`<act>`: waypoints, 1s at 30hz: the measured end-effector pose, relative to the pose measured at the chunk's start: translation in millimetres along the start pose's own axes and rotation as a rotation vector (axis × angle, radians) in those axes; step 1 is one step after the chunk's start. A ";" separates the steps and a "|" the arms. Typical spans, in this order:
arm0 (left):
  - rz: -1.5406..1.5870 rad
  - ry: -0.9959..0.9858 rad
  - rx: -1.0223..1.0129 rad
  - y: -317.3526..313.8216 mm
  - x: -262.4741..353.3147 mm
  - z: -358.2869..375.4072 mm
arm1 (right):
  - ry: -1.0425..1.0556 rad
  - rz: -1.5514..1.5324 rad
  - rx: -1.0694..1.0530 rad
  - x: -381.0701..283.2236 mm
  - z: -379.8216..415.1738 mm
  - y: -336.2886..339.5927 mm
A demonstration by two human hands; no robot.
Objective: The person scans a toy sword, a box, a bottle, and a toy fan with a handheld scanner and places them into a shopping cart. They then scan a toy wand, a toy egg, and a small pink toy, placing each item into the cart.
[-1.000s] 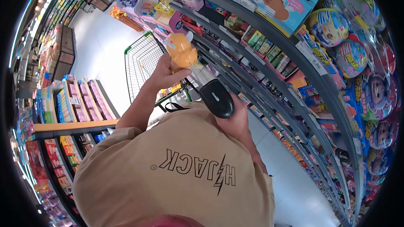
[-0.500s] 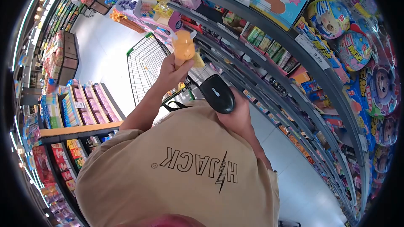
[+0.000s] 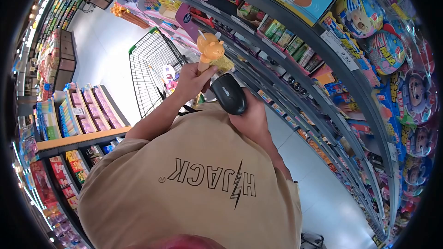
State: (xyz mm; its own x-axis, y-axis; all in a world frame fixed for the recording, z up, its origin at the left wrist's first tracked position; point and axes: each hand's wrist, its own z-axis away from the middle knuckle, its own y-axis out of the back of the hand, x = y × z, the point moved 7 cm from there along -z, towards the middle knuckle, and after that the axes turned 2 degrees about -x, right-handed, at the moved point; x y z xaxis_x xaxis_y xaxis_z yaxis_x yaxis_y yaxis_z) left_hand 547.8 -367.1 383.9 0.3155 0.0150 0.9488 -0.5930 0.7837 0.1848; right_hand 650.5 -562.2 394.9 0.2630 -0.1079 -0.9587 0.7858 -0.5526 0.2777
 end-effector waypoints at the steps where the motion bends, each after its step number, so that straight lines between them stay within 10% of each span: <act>1: -0.003 -0.015 -0.011 -0.4 0.7 0.2 | -0.001 0.005 0.000 0.5 0.1 -0.1; 9: 0.009 0.007 -0.057 2.1 -9.9 0.7 | 0.009 -0.007 -0.013 4.3 3.3 -3.8; 19: 1.186 -0.344 -0.901 4.2 9.0 15.6 | -0.019 -0.105 0.046 20.4 13.2 -1.4; 30: 1.296 -0.346 -0.844 24.3 5.2 17.0 | -0.063 -0.070 -0.065 24.7 10.5 -15.3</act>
State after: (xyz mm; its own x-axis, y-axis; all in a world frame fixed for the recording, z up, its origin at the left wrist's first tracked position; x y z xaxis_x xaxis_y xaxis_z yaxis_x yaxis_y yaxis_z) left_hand 522.4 -358.6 397.7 -0.3027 0.8761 0.3752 0.2877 0.4593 -0.8404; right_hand 639.1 -565.1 366.3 0.1720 -0.1236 -0.9773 0.8364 -0.5059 0.2111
